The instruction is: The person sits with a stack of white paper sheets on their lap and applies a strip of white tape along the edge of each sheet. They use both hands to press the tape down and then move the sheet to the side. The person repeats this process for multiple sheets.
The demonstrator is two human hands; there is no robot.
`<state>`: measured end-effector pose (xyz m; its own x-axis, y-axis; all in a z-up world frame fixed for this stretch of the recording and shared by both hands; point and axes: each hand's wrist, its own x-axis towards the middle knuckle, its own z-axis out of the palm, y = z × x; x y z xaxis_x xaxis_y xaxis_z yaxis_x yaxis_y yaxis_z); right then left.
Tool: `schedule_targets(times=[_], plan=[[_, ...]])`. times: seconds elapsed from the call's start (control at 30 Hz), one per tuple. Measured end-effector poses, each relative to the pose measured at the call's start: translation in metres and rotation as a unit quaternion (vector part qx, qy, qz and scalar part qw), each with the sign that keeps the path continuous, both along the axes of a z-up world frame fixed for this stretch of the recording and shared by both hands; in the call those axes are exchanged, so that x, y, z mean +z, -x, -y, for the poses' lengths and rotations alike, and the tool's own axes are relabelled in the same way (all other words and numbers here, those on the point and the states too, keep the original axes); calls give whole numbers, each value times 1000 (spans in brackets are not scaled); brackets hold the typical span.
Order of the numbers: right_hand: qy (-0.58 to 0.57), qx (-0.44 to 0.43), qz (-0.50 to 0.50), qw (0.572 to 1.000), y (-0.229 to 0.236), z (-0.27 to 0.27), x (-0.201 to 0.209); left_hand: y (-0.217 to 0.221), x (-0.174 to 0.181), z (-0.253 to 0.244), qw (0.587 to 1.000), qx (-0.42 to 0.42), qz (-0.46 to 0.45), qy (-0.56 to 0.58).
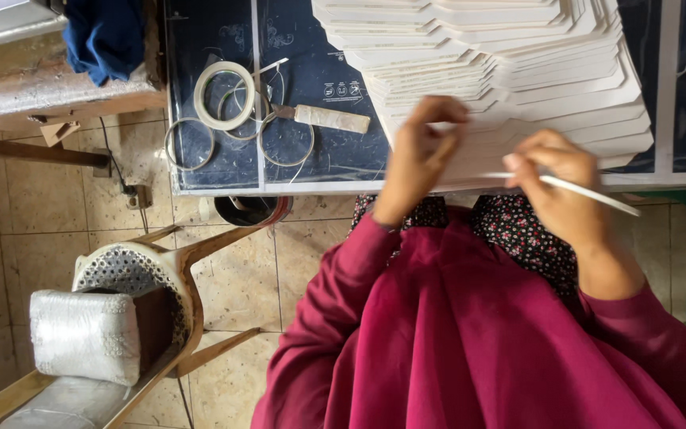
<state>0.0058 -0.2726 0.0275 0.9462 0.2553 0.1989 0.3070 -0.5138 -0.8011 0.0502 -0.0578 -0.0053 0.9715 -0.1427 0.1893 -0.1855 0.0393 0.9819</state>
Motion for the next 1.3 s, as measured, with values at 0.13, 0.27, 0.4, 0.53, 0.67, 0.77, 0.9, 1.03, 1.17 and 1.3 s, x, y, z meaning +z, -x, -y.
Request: schedule_targets(times=[0.13, 0.27, 0.4, 0.53, 0.67, 0.77, 0.9, 1.03, 1.17, 1.3], plan=[[-49, 40, -23, 998, -7, -29, -32, 21, -3, -58, 983, 113, 2, -147], [31, 16, -25, 999, -7, -47, -22, 39, 4, -70, 987, 55, -3, -151], [92, -24, -32, 995, -6, -54, -30, 48, 3, -62, 980, 58, -52, -183], [152, -27, 19, 988, -3, -47, -28, 54, 9, -54, 974, 81, -69, -201], [180, -34, 63, 981, -2, -6, -22, 53, 9, -52, 963, 88, -77, -243], [127, -56, 76, 987, -1, 27, -32, 54, 11, -51, 958, 96, -65, -261], [95, -75, 105, 987, 0, 27, -34, 64, 11, -42, 940, 148, 91, -294], [116, -120, 121, 978, 7, 23, -46, 71, -13, -15, 872, 166, 237, -395], [154, -112, 136, 972, 8, 26, -47, 74, -13, 22, 832, 76, 253, -487], [141, -10, 169, 975, 3, 36, -9, 86, -26, 21, 840, 6, 320, -439]])
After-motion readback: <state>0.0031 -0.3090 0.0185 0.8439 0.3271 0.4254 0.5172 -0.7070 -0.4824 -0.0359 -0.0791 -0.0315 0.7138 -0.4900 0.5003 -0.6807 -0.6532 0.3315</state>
